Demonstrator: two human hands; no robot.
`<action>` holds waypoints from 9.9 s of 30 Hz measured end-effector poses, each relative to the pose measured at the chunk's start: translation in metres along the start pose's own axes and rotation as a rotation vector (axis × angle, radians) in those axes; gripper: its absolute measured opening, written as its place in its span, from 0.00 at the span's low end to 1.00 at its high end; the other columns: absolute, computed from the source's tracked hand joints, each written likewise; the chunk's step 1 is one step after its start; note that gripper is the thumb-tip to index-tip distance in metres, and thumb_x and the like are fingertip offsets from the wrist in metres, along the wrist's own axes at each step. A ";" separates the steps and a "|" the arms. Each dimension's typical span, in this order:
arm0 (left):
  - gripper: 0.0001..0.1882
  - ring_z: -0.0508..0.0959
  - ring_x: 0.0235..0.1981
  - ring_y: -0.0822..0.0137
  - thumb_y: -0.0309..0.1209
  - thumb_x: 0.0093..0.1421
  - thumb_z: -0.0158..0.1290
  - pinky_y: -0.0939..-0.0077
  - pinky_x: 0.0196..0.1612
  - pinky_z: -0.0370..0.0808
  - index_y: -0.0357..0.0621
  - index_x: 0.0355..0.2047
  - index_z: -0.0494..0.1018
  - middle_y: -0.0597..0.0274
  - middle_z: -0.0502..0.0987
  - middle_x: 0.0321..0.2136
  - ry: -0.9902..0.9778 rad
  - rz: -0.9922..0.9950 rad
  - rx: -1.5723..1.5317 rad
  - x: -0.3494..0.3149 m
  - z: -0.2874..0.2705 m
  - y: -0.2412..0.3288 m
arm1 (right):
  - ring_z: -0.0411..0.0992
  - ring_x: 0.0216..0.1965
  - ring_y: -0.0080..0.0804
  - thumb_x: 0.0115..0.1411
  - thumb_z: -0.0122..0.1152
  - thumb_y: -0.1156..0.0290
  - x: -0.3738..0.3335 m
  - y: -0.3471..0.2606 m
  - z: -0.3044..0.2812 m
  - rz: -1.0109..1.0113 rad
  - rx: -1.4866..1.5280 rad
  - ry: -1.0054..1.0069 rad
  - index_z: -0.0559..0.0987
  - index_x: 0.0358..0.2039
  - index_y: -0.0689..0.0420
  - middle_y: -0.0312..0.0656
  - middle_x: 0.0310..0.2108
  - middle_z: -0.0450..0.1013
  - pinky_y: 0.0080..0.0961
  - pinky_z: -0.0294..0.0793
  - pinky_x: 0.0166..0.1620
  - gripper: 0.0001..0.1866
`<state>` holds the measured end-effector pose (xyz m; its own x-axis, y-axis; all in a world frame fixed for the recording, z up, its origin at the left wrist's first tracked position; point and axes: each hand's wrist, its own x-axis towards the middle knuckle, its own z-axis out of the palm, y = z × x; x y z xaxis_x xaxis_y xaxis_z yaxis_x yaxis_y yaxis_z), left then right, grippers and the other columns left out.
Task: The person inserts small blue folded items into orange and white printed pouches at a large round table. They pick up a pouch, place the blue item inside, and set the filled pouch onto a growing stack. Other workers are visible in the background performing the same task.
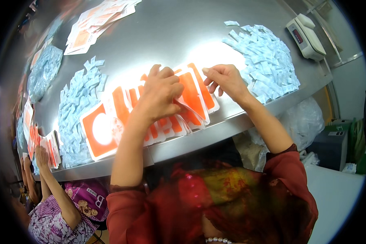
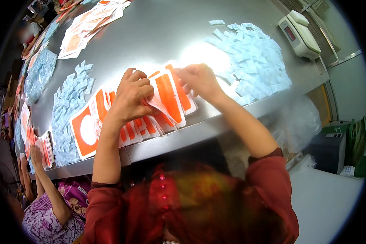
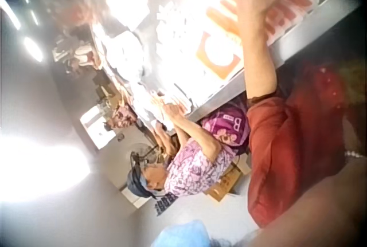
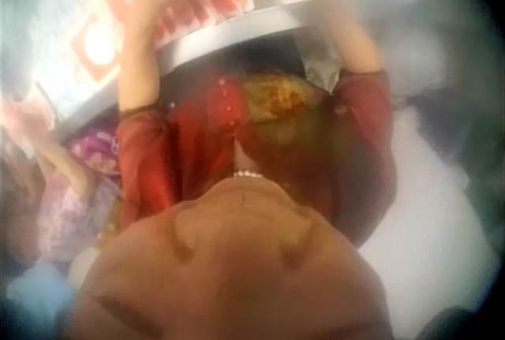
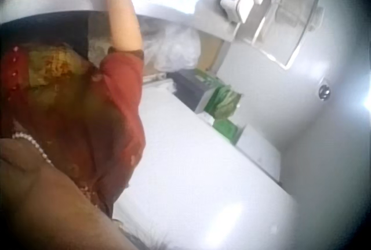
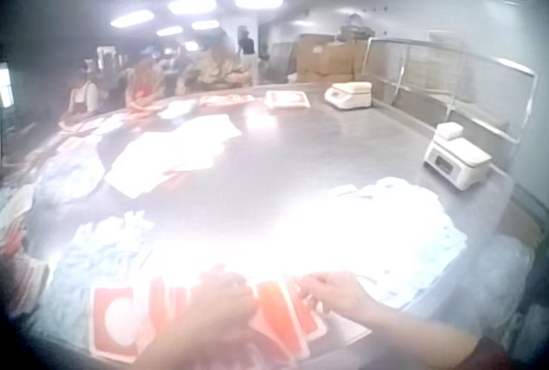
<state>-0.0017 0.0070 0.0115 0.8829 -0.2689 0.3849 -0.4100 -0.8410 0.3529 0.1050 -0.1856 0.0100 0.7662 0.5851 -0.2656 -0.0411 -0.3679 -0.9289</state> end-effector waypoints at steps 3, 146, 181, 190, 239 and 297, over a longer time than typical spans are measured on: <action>0.21 0.67 0.30 0.64 0.32 0.24 0.66 0.69 0.37 0.61 0.46 0.09 0.61 0.66 0.66 0.16 -0.004 -0.003 -0.007 -0.001 -0.001 -0.001 | 0.72 0.17 0.20 0.57 0.55 0.64 0.007 0.008 0.005 0.092 -0.176 -0.059 0.77 0.26 0.64 0.38 0.21 0.73 0.14 0.64 0.16 0.14; 0.03 0.66 0.42 0.60 0.30 0.38 0.57 0.65 0.47 0.60 0.48 0.16 0.80 0.66 0.74 0.30 -0.027 -0.094 0.156 -0.009 0.006 -0.001 | 0.74 0.35 0.46 0.47 0.65 0.56 0.046 0.045 0.022 -0.295 -1.182 0.055 0.68 0.50 0.59 0.47 0.35 0.74 0.40 0.72 0.36 0.32; 0.10 0.67 0.44 0.61 0.34 0.36 0.61 0.66 0.48 0.61 0.51 0.23 0.79 0.64 0.72 0.36 -0.195 -0.118 0.171 -0.006 0.002 -0.004 | 0.75 0.27 0.42 0.50 0.59 0.68 0.033 0.027 0.049 -0.275 -0.332 -0.010 0.72 0.30 0.60 0.49 0.25 0.74 0.35 0.72 0.30 0.11; 0.06 0.69 0.37 0.66 0.32 0.34 0.60 0.69 0.43 0.62 0.49 0.18 0.79 0.70 0.74 0.28 -0.169 -0.059 0.210 -0.004 0.015 -0.006 | 0.69 0.21 0.21 0.51 0.54 0.77 0.036 0.042 0.038 -0.174 -0.307 -0.231 0.77 0.26 0.64 0.37 0.20 0.73 0.21 0.69 0.25 0.05; 0.08 0.65 0.28 0.67 0.29 0.28 0.59 0.71 0.33 0.59 0.47 0.11 0.72 0.69 0.66 0.18 -0.084 -0.113 0.113 -0.001 -0.002 -0.016 | 0.73 0.23 0.44 0.47 0.62 0.54 0.044 0.022 0.016 -0.239 -1.016 0.104 0.77 0.26 0.58 0.46 0.20 0.74 0.36 0.70 0.28 0.18; 0.24 0.69 0.32 0.64 0.33 0.25 0.67 0.68 0.41 0.62 0.49 0.27 0.71 0.68 0.70 0.26 -0.062 -0.104 0.084 0.001 0.004 -0.010 | 0.65 0.16 0.32 0.54 0.57 0.60 0.031 0.015 0.022 -0.253 -0.500 -0.272 0.72 0.17 0.62 0.44 0.14 0.67 0.28 0.63 0.22 0.18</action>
<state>0.0041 0.0137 0.0051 0.9332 -0.2041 0.2959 -0.2970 -0.9015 0.3147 0.1137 -0.1571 -0.0181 0.5197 0.8372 -0.1701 0.4764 -0.4493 -0.7558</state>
